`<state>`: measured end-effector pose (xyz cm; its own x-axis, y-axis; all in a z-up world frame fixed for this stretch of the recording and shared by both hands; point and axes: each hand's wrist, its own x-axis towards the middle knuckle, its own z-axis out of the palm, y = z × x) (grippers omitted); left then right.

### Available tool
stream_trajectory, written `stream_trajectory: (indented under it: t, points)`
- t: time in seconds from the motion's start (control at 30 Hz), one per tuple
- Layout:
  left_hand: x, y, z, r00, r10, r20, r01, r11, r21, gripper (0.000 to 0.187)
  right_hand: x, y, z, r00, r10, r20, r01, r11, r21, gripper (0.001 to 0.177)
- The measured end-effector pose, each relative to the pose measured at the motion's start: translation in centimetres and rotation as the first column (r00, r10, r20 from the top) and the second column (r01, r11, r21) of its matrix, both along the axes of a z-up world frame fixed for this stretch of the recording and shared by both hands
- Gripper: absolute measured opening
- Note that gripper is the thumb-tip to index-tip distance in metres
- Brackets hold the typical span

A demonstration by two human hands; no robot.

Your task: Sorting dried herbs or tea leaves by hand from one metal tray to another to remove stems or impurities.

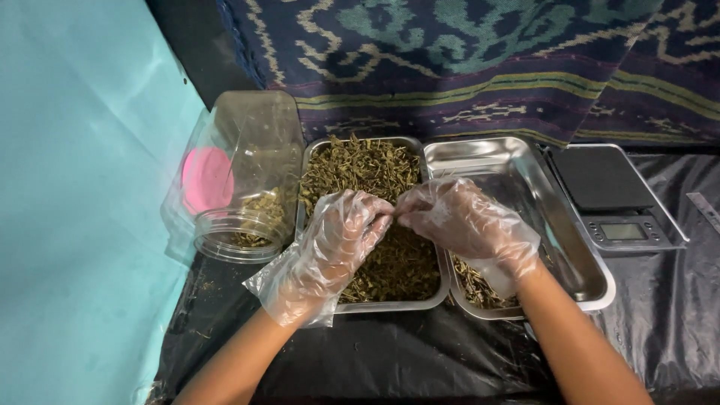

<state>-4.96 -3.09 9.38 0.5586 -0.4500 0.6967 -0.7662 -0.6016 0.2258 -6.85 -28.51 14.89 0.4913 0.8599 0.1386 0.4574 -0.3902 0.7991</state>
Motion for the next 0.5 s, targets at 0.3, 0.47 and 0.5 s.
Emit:
stream_trajectory:
  t: [0.3, 0.47, 0.5]
  points:
    - [2.5, -0.4, -4.6, 0.247, -0.947, -0.207, -0.443, 0.08, -0.893, 0.036, 2.5, -11.1, -4.2, 0.256, 0.432, 0.865, 0.398, 0.768, -0.501, 0.049]
    - [2.1, -0.7, -3.3, 0.212, -0.951, -0.224, -0.547, 0.074, -0.834, 0.041, 0.8, -7.1, -5.2, 0.405, 0.637, 0.656, 0.775, 0.143, -0.616, 0.046]
    - [2.2, -0.9, -3.1, 0.205, -0.952, -0.227, -0.568, 0.073, -0.82, 0.04, 1.1, -6.0, -5.7, 0.347, 0.412, 0.842, 0.706, 0.476, -0.524, 0.068]
